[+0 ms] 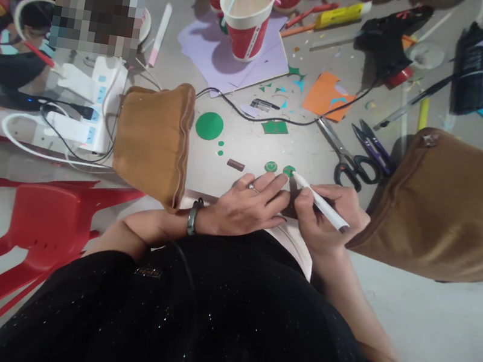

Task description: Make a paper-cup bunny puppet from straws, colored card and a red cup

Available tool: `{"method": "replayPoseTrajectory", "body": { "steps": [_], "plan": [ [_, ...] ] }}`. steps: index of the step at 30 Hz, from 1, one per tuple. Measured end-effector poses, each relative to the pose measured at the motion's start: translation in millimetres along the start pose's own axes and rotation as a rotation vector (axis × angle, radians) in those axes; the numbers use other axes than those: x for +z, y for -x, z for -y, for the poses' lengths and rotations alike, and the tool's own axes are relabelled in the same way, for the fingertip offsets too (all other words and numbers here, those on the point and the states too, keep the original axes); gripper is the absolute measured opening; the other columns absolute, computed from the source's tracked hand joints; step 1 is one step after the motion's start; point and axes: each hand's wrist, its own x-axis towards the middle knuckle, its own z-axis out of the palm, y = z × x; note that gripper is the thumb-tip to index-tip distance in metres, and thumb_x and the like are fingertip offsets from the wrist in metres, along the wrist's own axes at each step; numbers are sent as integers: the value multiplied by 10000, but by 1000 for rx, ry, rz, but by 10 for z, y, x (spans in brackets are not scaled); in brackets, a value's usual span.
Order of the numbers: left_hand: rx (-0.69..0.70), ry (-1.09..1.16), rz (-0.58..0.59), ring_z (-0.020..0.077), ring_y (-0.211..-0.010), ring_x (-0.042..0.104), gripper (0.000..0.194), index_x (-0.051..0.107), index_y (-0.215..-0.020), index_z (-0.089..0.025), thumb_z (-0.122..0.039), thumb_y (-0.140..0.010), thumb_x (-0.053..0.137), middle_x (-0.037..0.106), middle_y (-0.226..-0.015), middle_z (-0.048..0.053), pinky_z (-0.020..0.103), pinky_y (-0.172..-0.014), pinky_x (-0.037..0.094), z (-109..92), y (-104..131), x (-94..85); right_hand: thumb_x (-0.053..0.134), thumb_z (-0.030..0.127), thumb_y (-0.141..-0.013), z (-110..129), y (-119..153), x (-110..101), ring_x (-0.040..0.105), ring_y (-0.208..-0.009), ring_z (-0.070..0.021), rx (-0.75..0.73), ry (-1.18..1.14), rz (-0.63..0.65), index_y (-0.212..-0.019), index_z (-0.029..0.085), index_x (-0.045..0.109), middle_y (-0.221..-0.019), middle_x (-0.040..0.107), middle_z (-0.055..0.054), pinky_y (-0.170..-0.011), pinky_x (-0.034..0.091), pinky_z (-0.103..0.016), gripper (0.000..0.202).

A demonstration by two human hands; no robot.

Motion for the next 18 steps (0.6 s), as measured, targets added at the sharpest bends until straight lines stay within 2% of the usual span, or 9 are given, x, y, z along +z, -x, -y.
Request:
{"method": "replayPoseTrajectory", "body": {
  "steps": [5,11,18],
  "plan": [
    [-3,-6,1,237,-1321,630,432,687,-1278,-215,-550,-1077,501,681,-1502,83,384,-1084,397,-2,1,9,678,324,-938,-8,2,-6,694,-573,-166,27,1,25,-871,237,632,-733,730,-9,-529,542,-297,118],
    [6,-18,-14,245,-1320,623,437,689,-1273,-218,-552,-1083,482,685,-1495,85,389,-1073,395,0,5,25,707,246,-907,-2,-8,-1,687,-567,-156,-37,-22,-21,-910,235,644,-745,739,2,-520,531,-279,64],
    [-4,-17,-24,246,-1306,629,422,697,-1261,-222,-542,-1080,492,697,-1484,79,386,-1071,398,-6,-1,14,701,262,-905,-11,-10,6,694,-551,-155,-57,-15,-37,-892,235,630,-734,745,1,-500,524,-273,77]
  ]
}}
